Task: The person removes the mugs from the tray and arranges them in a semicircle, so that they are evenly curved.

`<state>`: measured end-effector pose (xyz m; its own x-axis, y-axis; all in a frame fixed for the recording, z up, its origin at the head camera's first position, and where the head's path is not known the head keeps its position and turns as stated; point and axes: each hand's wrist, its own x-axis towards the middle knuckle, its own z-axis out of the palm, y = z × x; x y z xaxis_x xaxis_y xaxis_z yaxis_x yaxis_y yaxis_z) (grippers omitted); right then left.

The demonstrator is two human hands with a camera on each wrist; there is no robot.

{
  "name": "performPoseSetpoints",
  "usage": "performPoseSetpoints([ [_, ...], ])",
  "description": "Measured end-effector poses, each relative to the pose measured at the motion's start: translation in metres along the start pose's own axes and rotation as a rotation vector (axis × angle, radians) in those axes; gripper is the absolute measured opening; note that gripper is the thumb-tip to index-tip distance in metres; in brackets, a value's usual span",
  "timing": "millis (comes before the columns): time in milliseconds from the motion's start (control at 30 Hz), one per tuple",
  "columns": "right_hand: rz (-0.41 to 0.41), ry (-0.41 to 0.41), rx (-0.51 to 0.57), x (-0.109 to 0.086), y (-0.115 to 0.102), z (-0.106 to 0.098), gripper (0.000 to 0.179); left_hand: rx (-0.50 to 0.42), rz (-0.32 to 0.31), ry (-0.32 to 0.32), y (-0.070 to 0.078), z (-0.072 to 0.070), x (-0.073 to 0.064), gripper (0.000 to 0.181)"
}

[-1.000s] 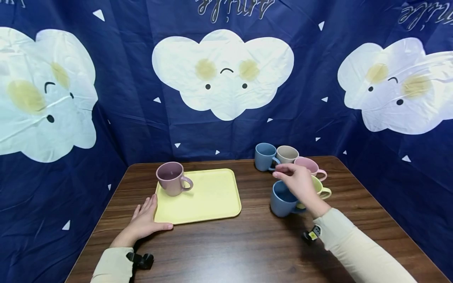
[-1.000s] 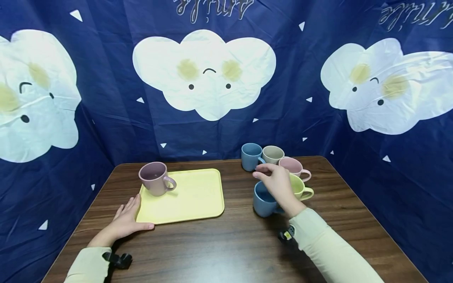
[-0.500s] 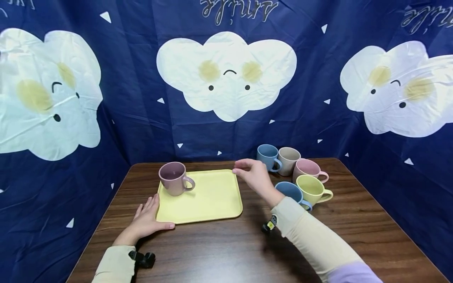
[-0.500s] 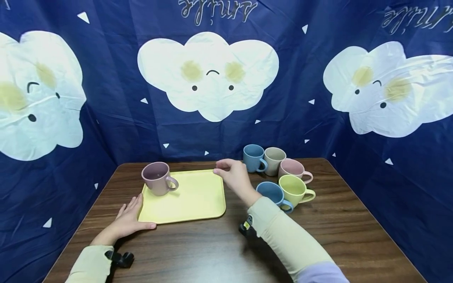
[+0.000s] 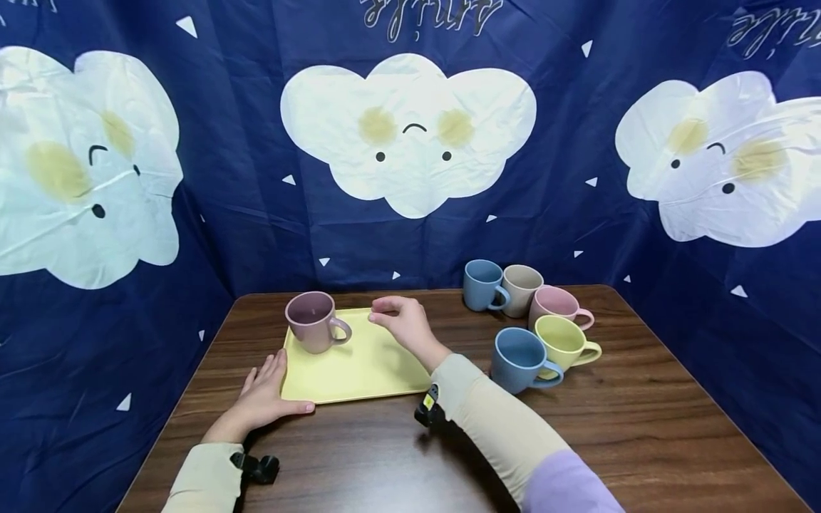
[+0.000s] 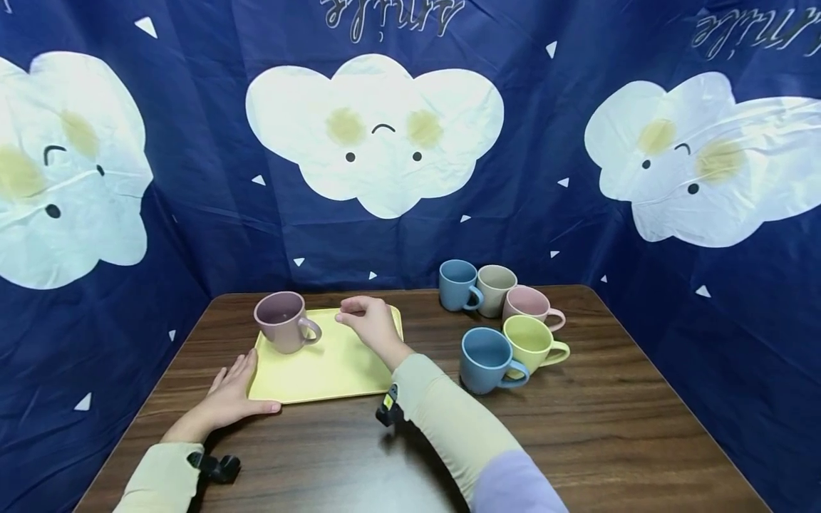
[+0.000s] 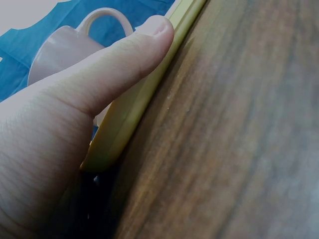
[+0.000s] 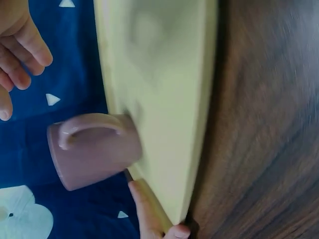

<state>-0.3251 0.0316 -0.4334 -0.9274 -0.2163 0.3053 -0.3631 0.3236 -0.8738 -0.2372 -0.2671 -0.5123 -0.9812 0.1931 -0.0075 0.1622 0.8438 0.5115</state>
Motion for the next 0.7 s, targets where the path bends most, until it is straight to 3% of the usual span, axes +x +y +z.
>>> performPoseSetpoints([
  [200, 0.027, -0.039, 0.080, 0.006, 0.013, 0.031, 0.025, 0.000, 0.004, 0.006, -0.001, -0.004, 0.000, 0.137],
  [467, 0.080, -0.155, 0.236, 0.002, 0.026, 0.060, 0.031, 0.011, 0.005, 0.010, -0.001, -0.003, 0.001, 0.137],
  [700, 0.065, -0.190, 0.223, 0.001, 0.030, 0.070, 0.022, 0.018, 0.003, 0.009, -0.001, 0.000, 0.001, 0.137],
])
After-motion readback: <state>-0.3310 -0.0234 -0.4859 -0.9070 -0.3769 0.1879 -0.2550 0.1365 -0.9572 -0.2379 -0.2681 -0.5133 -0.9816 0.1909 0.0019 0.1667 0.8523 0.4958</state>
